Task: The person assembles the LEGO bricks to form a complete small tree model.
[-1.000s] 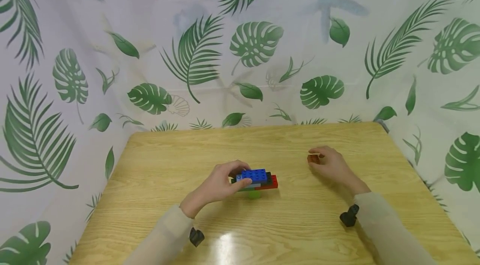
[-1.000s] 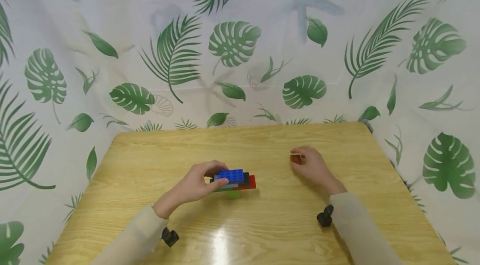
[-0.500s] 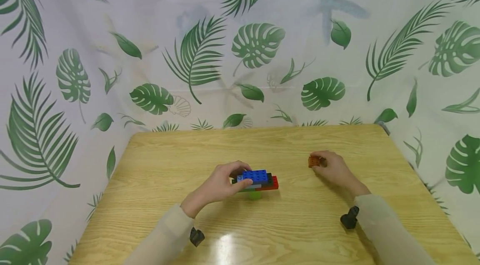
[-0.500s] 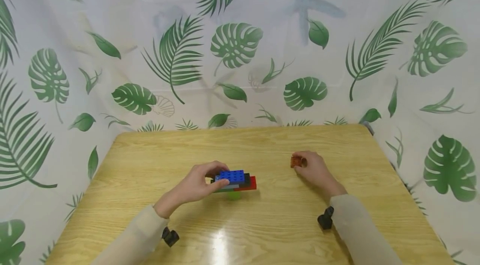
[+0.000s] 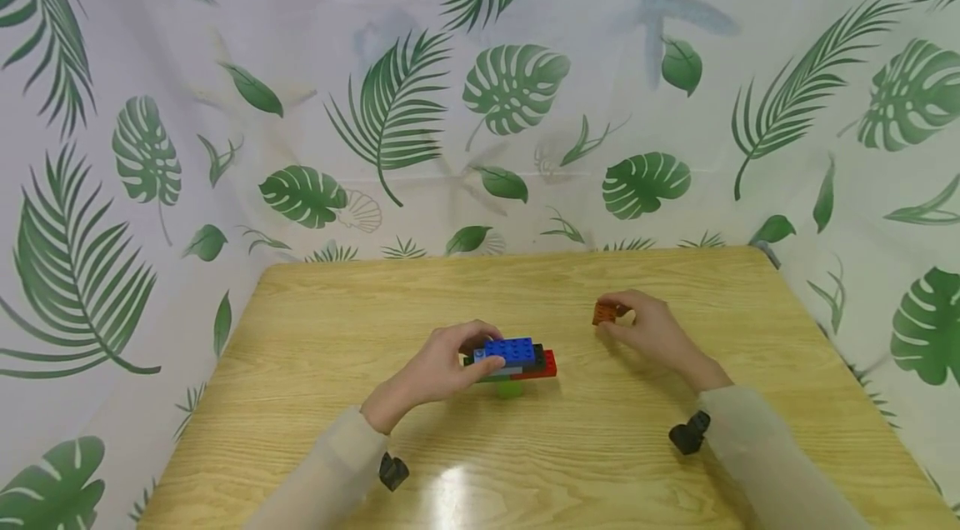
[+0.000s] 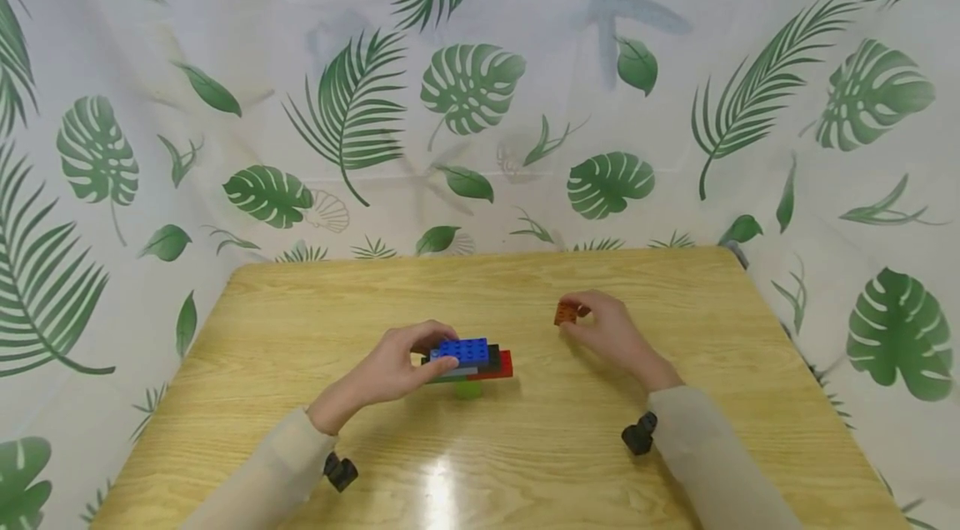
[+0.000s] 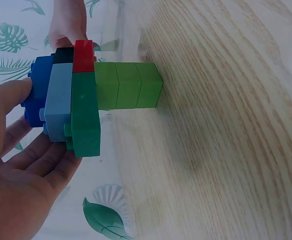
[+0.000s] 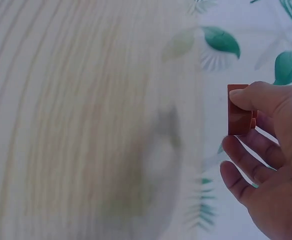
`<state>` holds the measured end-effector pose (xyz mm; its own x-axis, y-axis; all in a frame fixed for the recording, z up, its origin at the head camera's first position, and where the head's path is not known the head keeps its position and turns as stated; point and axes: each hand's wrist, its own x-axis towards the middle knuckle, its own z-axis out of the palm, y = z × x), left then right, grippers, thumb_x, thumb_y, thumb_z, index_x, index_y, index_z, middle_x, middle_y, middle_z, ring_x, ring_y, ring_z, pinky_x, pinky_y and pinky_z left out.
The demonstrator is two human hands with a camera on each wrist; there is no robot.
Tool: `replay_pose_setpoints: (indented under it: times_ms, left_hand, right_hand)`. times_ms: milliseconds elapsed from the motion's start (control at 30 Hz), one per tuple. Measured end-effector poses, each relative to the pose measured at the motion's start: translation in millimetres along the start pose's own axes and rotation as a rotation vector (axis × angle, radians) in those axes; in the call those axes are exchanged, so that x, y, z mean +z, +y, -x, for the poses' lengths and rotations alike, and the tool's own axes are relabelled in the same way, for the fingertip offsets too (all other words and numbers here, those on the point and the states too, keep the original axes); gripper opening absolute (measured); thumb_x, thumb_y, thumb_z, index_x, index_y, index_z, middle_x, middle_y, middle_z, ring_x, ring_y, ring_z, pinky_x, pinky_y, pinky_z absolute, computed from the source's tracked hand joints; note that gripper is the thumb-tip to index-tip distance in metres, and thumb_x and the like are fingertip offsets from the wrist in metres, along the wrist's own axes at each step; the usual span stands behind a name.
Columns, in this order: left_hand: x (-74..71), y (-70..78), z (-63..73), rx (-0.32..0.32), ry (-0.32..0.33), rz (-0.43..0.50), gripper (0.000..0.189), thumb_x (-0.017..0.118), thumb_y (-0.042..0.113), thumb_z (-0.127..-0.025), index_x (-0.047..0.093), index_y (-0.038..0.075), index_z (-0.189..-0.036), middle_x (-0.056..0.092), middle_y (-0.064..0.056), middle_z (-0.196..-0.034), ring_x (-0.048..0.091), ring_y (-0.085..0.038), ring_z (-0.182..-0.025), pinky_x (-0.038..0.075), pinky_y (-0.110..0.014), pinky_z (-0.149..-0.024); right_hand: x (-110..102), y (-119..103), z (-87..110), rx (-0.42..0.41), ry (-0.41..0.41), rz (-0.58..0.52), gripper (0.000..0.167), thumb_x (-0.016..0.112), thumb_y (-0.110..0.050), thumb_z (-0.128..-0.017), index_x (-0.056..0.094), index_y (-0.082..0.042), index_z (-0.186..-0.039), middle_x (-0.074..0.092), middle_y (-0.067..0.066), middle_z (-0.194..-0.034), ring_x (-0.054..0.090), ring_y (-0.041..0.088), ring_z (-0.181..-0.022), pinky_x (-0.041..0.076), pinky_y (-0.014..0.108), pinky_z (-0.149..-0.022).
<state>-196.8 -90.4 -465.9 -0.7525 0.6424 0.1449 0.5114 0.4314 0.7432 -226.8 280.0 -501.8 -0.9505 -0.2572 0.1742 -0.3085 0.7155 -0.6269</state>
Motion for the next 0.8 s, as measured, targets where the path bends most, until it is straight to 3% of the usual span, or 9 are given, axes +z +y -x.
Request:
replay_pose_setpoints:
  times_ms: [400,533,800]
  left_hand:
    - [0.9,-1.0,0.6,0.005,0.002,0.001,0.035,0.068,0.030,-0.105,0.065,0.010,-0.134,0.074,-0.007,-0.125,0.072,-0.024,-0.116,0.059,-0.042,-0.097]
    - [0.7,-0.9,0.5,0.001,0.004,0.004,0.036,0.068,0.030,-0.105,0.065,0.010,-0.134,0.074,-0.007,-0.124,0.072,-0.024,-0.115,0.059,-0.042,-0.097]
    - [0.4,-0.4,-0.1,-0.002,0.003,0.022,0.036,0.068,0.031,-0.105,0.065,0.009,-0.134,0.074,-0.008,-0.123,0.073,-0.022,-0.112,0.060,-0.042,-0.095]
  right_hand:
    - [2.8,-52.1,-8.2,-0.115,-0.025,0.008,0.038,0.079,-0.015,-0.095,0.071,-0.005,-0.131,0.074,0.010,-0.115,0.065,0.031,-0.102,0.052,0.035,-0.077]
    - [5.0,-69.6,-9.9,-0.186,-0.032,0.018,0.037,0.080,-0.015,-0.095,0.072,-0.007,-0.130,0.075,0.006,-0.113,0.066,0.025,-0.099,0.055,0.039,-0.077]
    - [11.4,-97.7,-11.3,-0.353,-0.015,0.004,0.036,0.083,-0.012,-0.092,0.074,-0.009,-0.126,0.076,0.002,-0.110,0.067,0.018,-0.095,0.055,0.034,-0.074]
